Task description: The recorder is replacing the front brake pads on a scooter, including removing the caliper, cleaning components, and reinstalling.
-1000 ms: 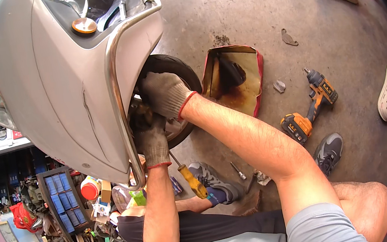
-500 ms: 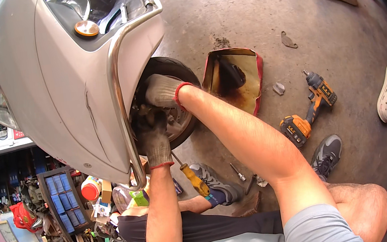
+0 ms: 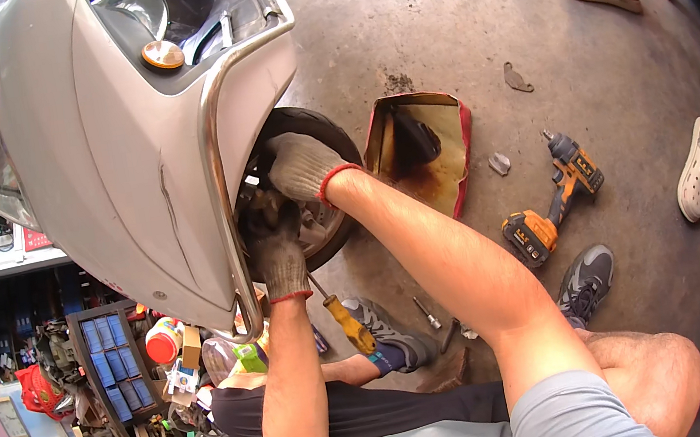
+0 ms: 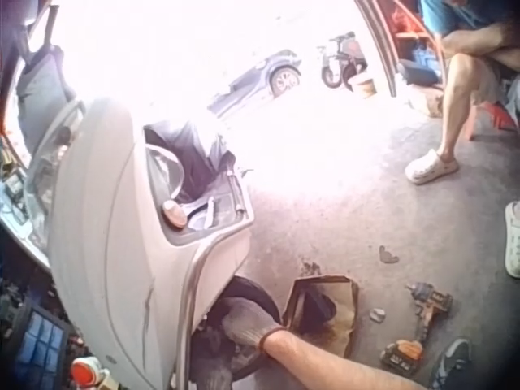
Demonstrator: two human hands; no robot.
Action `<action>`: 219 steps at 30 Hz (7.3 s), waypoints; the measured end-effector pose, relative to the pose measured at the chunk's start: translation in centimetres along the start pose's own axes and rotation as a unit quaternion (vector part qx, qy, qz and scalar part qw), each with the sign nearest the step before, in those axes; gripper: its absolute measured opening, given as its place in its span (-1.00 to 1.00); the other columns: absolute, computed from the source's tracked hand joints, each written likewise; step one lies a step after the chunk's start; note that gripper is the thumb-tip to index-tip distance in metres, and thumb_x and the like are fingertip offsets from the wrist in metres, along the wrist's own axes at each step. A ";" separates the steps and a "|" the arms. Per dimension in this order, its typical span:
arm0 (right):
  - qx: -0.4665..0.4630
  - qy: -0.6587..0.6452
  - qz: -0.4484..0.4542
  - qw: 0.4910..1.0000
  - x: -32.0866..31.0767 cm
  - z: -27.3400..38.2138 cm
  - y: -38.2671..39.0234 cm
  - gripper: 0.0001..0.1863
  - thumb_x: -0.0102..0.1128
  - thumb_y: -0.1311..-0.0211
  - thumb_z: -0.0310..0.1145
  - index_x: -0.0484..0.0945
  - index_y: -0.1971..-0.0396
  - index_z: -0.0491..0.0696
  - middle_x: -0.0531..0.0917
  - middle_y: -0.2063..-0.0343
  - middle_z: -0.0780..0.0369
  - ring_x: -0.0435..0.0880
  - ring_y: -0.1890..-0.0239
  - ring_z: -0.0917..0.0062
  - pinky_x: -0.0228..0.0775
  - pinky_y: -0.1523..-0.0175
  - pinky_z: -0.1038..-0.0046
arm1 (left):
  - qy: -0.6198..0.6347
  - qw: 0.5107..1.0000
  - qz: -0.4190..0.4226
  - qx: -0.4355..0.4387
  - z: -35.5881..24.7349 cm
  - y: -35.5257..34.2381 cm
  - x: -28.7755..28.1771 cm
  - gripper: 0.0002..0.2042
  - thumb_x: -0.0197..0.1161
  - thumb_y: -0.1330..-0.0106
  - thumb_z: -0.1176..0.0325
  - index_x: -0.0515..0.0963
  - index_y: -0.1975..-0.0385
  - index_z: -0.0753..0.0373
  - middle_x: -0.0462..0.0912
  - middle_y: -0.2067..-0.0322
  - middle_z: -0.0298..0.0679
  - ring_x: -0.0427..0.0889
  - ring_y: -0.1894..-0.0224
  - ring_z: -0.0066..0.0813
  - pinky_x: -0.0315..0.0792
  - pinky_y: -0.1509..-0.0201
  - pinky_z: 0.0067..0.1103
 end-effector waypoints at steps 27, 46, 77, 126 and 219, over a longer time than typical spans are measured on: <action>-0.018 0.002 -0.080 0.997 2.0 -0.4 1.6 -0.62 0.12 -0.20 -0.31 0.63 0.00 -0.08 0.67 0.06 -0.03 0.62 -0.06 0.10 0.43 -0.17 0.22 | 0.093 0.995 0.001 0.026 -0.4 0.1 -1.0 -0.48 0.47 -0.15 0.33 0.51 -0.13 0.23 0.59 -0.14 -0.24 0.52 -0.22 -0.38 0.31 -0.34 -0.52; -0.071 0.014 0.046 0.996 1.3 1.5 -0.2 -0.60 0.34 -0.03 -0.33 0.68 0.09 -0.12 0.73 0.18 0.01 0.70 0.08 0.18 0.48 -0.05 0.30 | 0.040 0.998 -0.003 0.043 -0.9 0.2 -0.9 -0.36 0.48 -0.13 0.12 0.45 -0.20 0.21 0.55 -0.18 -0.12 0.50 -0.25 -0.20 0.30 -0.36 -0.39; -0.200 0.252 0.081 0.943 2.8 2.1 -3.0 -0.67 0.26 -0.12 -0.26 0.70 0.11 -0.02 0.76 0.20 0.15 0.74 0.22 0.31 0.55 0.10 0.28 | 0.071 0.996 0.030 0.049 -0.1 0.2 -0.4 -0.34 0.50 -0.06 0.06 0.48 -0.12 0.28 0.60 -0.07 -0.10 0.58 -0.13 -0.18 0.40 -0.24 -0.33; 0.223 0.539 0.079 0.809 1.0 -25.6 20.9 -0.75 0.14 -0.25 -0.37 0.65 0.14 -0.12 0.72 0.18 0.05 0.76 0.16 0.17 0.62 0.21 0.17 | 0.294 0.954 0.013 -0.060 -0.6 0.7 -0.7 -0.57 0.44 -0.14 0.15 0.60 0.12 0.35 0.67 0.44 -0.21 0.64 0.47 -0.47 0.51 0.34 -0.48; -0.063 0.527 0.188 0.826 -2.6 8.4 3.1 -0.65 0.22 -0.16 -0.16 0.74 0.11 0.03 0.76 0.12 0.17 0.76 0.07 0.31 0.59 0.03 0.26 | -0.288 0.935 -0.090 0.187 3.6 -0.3 2.9 -0.50 0.29 -0.19 0.08 0.48 -0.16 0.03 0.56 -0.09 -0.26 0.49 -0.23 -0.28 0.34 -0.35 -0.32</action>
Point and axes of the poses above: each hand's wrist, its own y-axis away from the middle knuckle, its own x-axis out of the palm, z = x × y, the point moved 3 cm from there along -y, towards the middle knuckle
